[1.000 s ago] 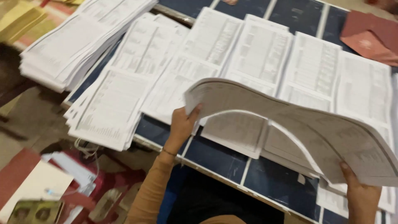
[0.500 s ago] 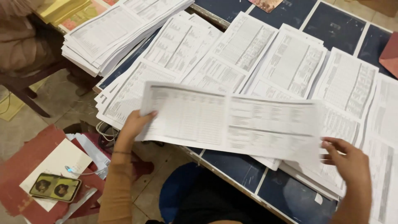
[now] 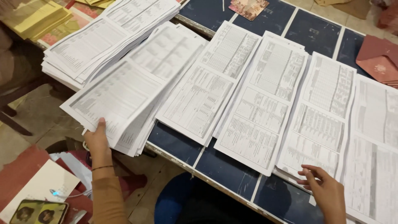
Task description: The person sorts through a large stack of printed documents on a table, flipping through pages and separating them into smaller piles. The hands move quickly, handling the papers one by one or in small groups.
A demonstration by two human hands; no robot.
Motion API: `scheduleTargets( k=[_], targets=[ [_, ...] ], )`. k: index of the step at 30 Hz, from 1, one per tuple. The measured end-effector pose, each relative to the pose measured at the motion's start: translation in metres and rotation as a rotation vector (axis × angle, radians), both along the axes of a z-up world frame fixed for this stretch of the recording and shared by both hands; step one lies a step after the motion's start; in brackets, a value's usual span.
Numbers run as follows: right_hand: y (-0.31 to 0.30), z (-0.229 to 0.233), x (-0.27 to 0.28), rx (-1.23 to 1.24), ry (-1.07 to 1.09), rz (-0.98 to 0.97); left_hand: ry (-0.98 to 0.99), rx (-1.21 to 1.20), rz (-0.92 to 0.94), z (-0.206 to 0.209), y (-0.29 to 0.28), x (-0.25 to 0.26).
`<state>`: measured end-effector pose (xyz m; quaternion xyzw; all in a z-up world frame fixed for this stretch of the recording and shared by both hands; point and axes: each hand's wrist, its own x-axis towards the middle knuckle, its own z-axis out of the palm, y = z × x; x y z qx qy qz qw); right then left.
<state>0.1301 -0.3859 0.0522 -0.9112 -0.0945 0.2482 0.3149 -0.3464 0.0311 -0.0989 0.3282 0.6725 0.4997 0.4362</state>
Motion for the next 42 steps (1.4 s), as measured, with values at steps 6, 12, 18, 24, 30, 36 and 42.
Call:
scheduleTargets(
  k=[6, 12, 18, 24, 30, 36, 42],
  targets=[
    [-0.009, -0.011, 0.000, -0.017, 0.047, -0.031, 0.066, -0.003, -0.024, 0.005, 0.006, 0.018],
    [-0.021, -0.025, 0.002, 0.034, 0.047, 0.019, 0.105, -0.076, -0.092, 0.017, 0.003, 0.026],
    [-0.044, -0.039, 0.013, -0.008, 0.012, 0.058, 0.240, -0.220, -0.255, 0.069, -0.021, 0.031],
    [-0.066, -0.026, 0.015, -0.019, 0.018, -0.108, 0.340, 0.220, 0.029, 0.027, -0.044, 0.015],
    [-0.070, -0.013, 0.013, 0.047, 0.033, -0.220, -0.216, -0.096, 0.270, -0.006, -0.066, 0.018],
    [-0.085, -0.032, 0.016, 0.159, 0.022, -0.190, -0.362, 0.069, 0.247, -0.018, -0.033, 0.020],
    [-0.088, -0.020, 0.003, 0.183, 0.046, -0.179, -0.349, 0.118, 0.250, -0.005, -0.016, 0.026]
  ],
)
